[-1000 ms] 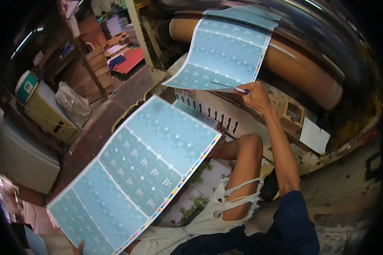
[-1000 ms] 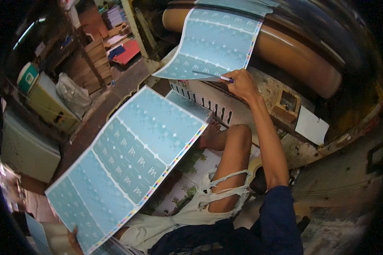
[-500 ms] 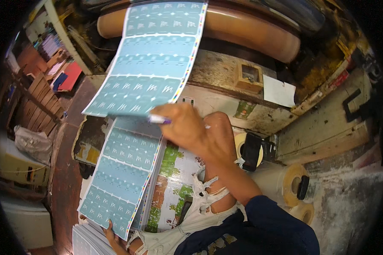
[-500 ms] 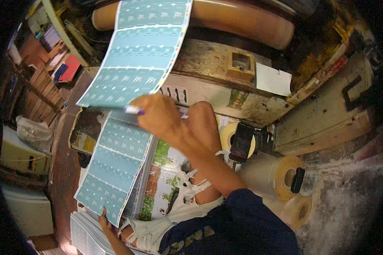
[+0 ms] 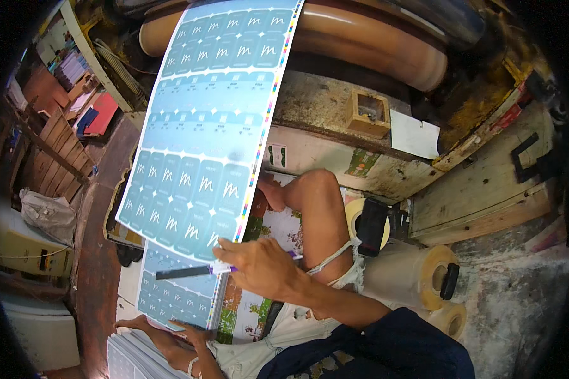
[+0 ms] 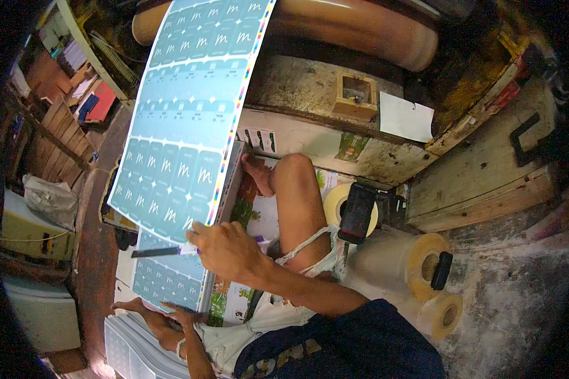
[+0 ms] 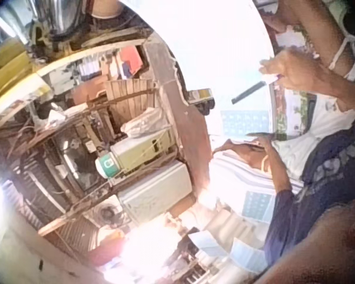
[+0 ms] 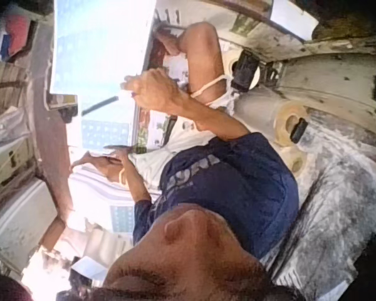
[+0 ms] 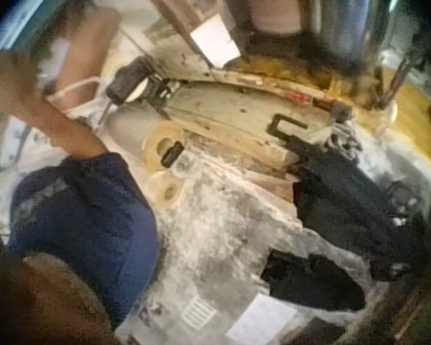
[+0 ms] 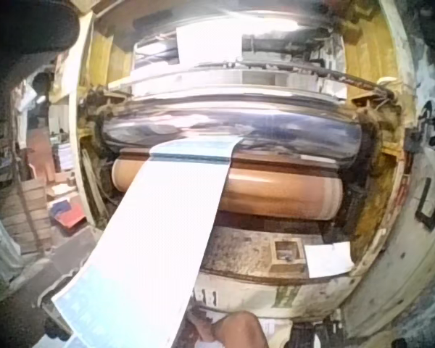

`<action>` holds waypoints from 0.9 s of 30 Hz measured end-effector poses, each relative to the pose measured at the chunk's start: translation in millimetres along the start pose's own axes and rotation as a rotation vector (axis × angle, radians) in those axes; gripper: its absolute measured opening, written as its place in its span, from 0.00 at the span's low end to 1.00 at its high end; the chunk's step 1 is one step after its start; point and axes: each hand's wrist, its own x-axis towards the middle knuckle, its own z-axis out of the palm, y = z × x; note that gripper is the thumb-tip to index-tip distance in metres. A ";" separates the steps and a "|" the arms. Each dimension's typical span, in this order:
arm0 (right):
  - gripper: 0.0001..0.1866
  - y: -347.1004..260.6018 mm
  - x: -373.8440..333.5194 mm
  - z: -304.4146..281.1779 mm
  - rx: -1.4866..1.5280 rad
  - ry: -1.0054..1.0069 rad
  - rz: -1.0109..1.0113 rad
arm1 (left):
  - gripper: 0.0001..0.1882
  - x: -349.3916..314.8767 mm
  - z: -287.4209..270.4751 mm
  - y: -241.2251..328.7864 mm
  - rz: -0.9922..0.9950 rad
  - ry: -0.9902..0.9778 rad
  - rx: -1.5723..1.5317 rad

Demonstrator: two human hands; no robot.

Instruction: The person cuts a printed sheet of paper using a utility knife along a guide on a printing press and then uses a blue pen to mark the edge of the next sheet.

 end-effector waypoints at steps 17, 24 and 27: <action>0.20 -4.3 -14.1 24.6 0.004 -0.329 -0.104 | 0.35 -52.6 -149.4 160.8 0.334 -0.721 -2.367; 0.17 11.0 -16.9 7.8 0.229 -0.512 -0.141 | 0.17 -76.2 -171.8 204.7 0.229 -0.240 -1.790; 0.09 49.7 7.3 -29.4 0.617 -0.530 -0.216 | 0.22 -84.1 -144.7 212.2 0.158 -0.177 -1.885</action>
